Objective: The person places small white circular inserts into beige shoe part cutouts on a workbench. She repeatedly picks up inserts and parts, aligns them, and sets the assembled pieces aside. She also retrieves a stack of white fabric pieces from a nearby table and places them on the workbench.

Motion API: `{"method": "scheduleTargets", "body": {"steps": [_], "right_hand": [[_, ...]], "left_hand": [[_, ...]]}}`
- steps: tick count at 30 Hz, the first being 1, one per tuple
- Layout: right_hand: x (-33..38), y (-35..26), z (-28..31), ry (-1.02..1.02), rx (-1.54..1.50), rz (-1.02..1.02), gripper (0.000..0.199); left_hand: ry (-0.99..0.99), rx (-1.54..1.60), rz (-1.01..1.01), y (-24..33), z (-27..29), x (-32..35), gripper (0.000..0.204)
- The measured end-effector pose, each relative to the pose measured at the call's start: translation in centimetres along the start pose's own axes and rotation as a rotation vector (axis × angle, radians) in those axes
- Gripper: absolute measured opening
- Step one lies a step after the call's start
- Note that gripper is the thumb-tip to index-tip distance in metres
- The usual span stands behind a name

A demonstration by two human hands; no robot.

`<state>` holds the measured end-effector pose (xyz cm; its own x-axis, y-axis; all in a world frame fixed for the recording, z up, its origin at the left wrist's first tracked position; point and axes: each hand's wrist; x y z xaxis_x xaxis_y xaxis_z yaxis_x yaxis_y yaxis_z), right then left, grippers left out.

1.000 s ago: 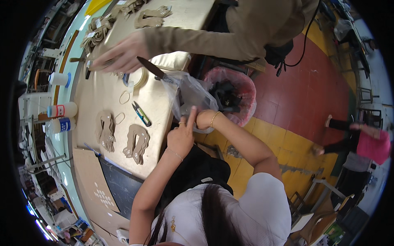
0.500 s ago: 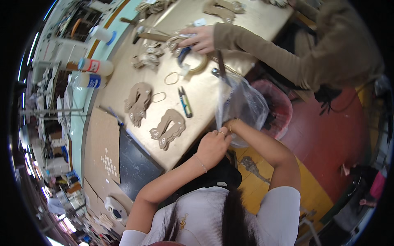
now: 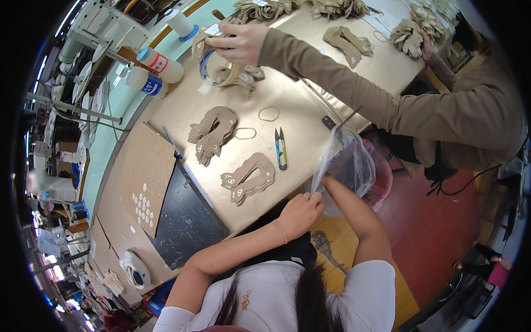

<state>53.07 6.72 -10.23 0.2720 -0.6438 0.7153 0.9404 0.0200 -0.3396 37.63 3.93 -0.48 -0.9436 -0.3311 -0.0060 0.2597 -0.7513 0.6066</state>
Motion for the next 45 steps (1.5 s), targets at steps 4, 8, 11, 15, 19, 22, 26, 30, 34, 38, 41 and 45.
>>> {"method": "scheduleTargets", "body": {"steps": [4,8,11,15,19,22,26,30,34,38,41,45], "right_hand": [[-0.3,-0.2,0.0,0.044,0.007,-0.020,0.029],[-0.8,-0.3,-0.1,0.097,0.004,-0.047,0.029],[-1.2,-0.4,0.3,0.136,0.004,-0.054,0.029],[-2.3,-0.7,0.7,0.188,0.011,-0.041,0.029],[-2.2,-0.3,1.0,0.264,-0.001,-0.066,0.029],[-1.9,0.2,0.8,0.316,-0.017,-0.084,0.029],[-1.4,0.5,0.2,0.377,-0.027,-0.103,0.029],[-1.0,1.7,0.6,0.449,-0.040,-0.145,0.029],[-0.9,2.6,1.4,0.496,-0.051,-0.169,0.029],[-0.6,2.5,0.4,0.501,-0.058,-0.173,0.029],[-0.8,2.4,0.3,0.511,-0.057,-0.169,0.029],[-1.0,2.2,0.0,0.512,-0.058,-0.166,0.029]], "left_hand": [[-0.010,0.030,0.002,-0.4,-0.6,0.3,0.010],[0.004,0.038,-0.016,-0.4,-1.0,0.3,0.010],[0.038,0.019,-0.020,-0.6,-1.1,0.5,0.012],[0.018,0.023,0.022,-0.9,-1.2,0.8,0.012],[0.056,0.036,-0.020,-0.7,-1.4,0.6,0.011],[0.051,0.052,-0.032,-0.6,-1.4,0.4,0.010],[0.052,0.080,-0.028,-0.4,-1.0,0.3,0.009],[0.051,0.061,-0.037,-0.3,-1.2,0.1,0.010],[-0.003,0.060,-0.023,-0.3,-0.9,0.1,0.010],[0.027,0.047,-0.027,-0.1,-1.0,0.1,0.008],[0.029,0.042,-0.022,-0.1,-1.1,0.1,0.007],[0.037,0.028,-0.024,-0.4,-1.5,0.2,0.012]]}}
Point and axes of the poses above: each hand's wrist, its own x-axis away from the middle knuckle, its own z-axis out of the back of the hand, y = z × x, and after that the axes turned 12 degrees about x, right-handed
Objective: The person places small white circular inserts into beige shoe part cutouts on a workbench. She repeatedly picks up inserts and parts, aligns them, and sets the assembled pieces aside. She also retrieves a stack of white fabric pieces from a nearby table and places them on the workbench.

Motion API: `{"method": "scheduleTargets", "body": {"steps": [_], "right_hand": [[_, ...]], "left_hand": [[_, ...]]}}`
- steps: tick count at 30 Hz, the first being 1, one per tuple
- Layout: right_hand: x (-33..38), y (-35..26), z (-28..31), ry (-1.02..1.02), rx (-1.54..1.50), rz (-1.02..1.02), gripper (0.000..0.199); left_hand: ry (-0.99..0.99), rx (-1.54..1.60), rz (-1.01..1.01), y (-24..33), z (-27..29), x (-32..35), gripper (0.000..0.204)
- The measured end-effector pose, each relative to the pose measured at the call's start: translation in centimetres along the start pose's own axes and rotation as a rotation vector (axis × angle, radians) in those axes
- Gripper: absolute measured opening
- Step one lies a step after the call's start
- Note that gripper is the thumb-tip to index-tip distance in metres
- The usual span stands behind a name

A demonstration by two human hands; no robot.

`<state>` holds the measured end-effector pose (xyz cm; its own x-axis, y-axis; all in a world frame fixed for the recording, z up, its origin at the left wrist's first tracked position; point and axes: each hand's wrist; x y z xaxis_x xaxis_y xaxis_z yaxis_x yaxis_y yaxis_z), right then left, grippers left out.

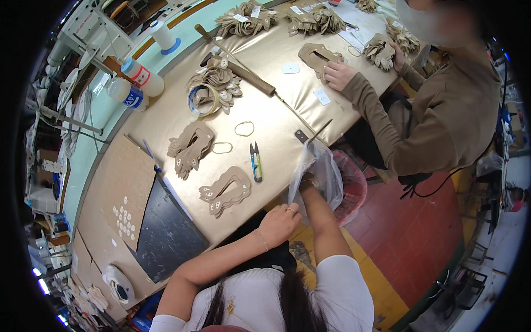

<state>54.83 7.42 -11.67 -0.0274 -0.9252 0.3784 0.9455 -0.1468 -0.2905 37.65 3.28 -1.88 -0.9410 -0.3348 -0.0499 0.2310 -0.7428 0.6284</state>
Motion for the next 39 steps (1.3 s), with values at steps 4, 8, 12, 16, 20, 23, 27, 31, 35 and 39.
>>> {"method": "scheduleTargets", "body": {"steps": [4,8,12,16,20,23,27,31,35,39], "right_hand": [[0.5,-0.2,-0.5,-0.001,-0.002,0.005,0.029],[0.2,0.2,0.0,0.019,0.000,-0.004,0.030],[-1.1,0.6,1.6,0.063,-0.003,-0.011,0.030],[-1.4,0.9,1.9,0.071,-0.004,-0.019,0.030],[0.0,1.3,1.2,0.061,-0.001,-0.030,0.030],[0.6,1.3,0.9,0.057,-0.002,-0.040,0.030],[1.0,1.0,0.5,0.052,-0.001,-0.037,0.030],[1.2,0.6,0.1,0.049,0.002,-0.034,0.030],[1.5,0.2,0.0,0.050,0.000,-0.032,0.030],[1.7,0.1,0.1,0.053,-0.002,-0.033,0.030]], "left_hand": [[0.006,0.014,0.017,0.0,0.1,0.1,0.011],[-0.029,0.000,0.033,0.2,0.1,0.0,0.015],[-0.051,0.003,0.037,0.4,0.2,-0.1,0.015],[-0.043,0.001,0.033,0.2,0.0,0.0,0.018],[-0.033,0.018,0.029,0.1,0.0,0.0,0.022],[-0.040,0.017,0.024,0.2,0.0,0.0,0.023],[-0.073,0.017,0.030,0.4,0.3,-0.2,0.023],[-0.041,0.028,0.010,0.2,0.0,-0.2,0.021],[-0.016,0.030,-0.012,0.1,-0.2,0.0,0.019],[-0.027,0.033,-0.017,0.2,-0.3,0.2,0.018]]}}
Point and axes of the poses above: each hand's wrist, its own x-axis away from the middle knuckle, its own z-axis out of the back of the hand, y = z × x, and after that the axes turned 12 degrees about x, right-handed
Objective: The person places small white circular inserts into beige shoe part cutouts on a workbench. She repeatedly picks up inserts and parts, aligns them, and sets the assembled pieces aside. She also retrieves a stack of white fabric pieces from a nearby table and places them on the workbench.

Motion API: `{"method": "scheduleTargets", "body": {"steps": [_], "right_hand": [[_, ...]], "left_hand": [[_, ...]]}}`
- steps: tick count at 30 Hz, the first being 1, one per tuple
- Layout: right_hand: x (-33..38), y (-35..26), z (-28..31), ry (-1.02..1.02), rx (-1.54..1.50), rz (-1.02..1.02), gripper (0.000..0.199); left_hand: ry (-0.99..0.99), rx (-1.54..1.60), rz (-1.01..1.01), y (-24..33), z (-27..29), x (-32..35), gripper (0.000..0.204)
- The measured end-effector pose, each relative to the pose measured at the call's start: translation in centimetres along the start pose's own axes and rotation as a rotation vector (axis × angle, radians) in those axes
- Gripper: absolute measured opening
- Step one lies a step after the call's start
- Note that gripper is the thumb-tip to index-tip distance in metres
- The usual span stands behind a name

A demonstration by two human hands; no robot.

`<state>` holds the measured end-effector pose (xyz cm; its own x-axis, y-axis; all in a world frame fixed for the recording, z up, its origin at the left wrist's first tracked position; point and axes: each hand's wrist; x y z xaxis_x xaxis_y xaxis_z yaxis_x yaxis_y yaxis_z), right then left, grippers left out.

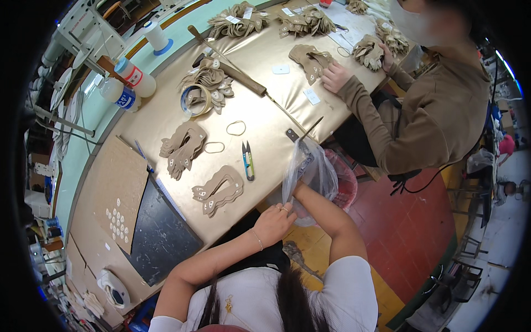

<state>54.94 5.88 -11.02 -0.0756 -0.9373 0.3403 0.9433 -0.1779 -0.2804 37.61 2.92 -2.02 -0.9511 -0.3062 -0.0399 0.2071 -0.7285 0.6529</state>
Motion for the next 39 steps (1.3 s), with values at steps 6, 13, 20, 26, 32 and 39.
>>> {"method": "scheduleTargets", "body": {"steps": [6,13,20,26,32,39], "right_hand": [[-0.6,-0.1,0.4,0.021,0.002,0.018,0.030],[0.2,0.1,0.6,0.065,0.034,0.028,0.030],[1.8,1.2,1.2,0.083,0.060,0.036,0.030],[2.5,3.4,-1.6,0.094,0.120,0.109,0.030],[3.7,0.2,3.4,0.149,0.098,0.086,0.029],[6.0,-1.6,6.0,0.120,0.028,-0.303,0.042]], "left_hand": [[0.014,-0.004,-0.019,-0.1,-0.4,0.1,0.021],[0.011,0.021,-0.039,-1.2,-2.0,0.2,0.024],[-0.024,-0.011,-0.008,-1.4,-1.1,-0.2,0.020],[-0.032,-0.099,-0.023,-1.2,-1.8,-0.4,0.018],[0.027,-0.083,0.075,-3.2,-3.0,-0.9,0.020],[0.022,-0.068,0.149,-3.8,-4.3,-1.1,0.023]]}}
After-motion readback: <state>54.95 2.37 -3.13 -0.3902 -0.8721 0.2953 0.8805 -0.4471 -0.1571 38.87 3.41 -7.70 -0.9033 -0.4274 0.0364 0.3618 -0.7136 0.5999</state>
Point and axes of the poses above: each hand's wrist, its own x-axis away from the middle knuckle, its own z-axis out of the back of the hand, y = z × x, and after that the axes turned 12 degrees about x, right-handed
